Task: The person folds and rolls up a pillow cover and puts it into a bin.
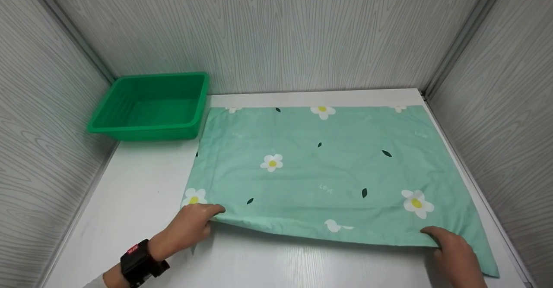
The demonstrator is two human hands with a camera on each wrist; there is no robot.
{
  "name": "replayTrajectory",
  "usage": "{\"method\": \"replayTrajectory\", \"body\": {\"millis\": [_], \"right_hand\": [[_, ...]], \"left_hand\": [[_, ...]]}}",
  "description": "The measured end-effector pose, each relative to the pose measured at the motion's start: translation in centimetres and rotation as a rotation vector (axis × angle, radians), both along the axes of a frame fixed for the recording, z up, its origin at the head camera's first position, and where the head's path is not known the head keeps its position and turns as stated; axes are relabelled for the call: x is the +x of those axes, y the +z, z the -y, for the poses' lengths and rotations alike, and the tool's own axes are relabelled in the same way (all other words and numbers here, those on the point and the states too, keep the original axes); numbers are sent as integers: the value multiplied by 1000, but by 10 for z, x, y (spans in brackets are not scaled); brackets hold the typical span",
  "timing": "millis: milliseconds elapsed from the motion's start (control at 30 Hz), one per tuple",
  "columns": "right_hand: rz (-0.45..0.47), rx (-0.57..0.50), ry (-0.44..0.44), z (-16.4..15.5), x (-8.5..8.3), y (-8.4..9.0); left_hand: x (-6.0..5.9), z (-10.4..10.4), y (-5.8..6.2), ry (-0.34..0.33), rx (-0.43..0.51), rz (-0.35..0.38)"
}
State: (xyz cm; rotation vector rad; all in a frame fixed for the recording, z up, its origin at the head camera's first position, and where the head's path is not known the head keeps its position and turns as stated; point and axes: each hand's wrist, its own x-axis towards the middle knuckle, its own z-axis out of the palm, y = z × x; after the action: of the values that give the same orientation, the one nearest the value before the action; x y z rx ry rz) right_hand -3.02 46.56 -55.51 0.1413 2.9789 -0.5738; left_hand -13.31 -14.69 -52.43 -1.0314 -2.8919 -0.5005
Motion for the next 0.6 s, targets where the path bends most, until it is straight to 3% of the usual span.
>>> {"method": "replayTrajectory", "body": {"millis": [167, 400, 600], "right_hand": [[-106, 48, -84, -10, 5, 0], [-170, 33, -260, -16, 10, -4], [-271, -70, -320, -25, 18, -10]], "left_hand": [[-1, 14, 4, 42, 70, -105], [-4, 34, 11, 131, 165, -97], [-6, 51, 13, 201, 258, -108]]}}
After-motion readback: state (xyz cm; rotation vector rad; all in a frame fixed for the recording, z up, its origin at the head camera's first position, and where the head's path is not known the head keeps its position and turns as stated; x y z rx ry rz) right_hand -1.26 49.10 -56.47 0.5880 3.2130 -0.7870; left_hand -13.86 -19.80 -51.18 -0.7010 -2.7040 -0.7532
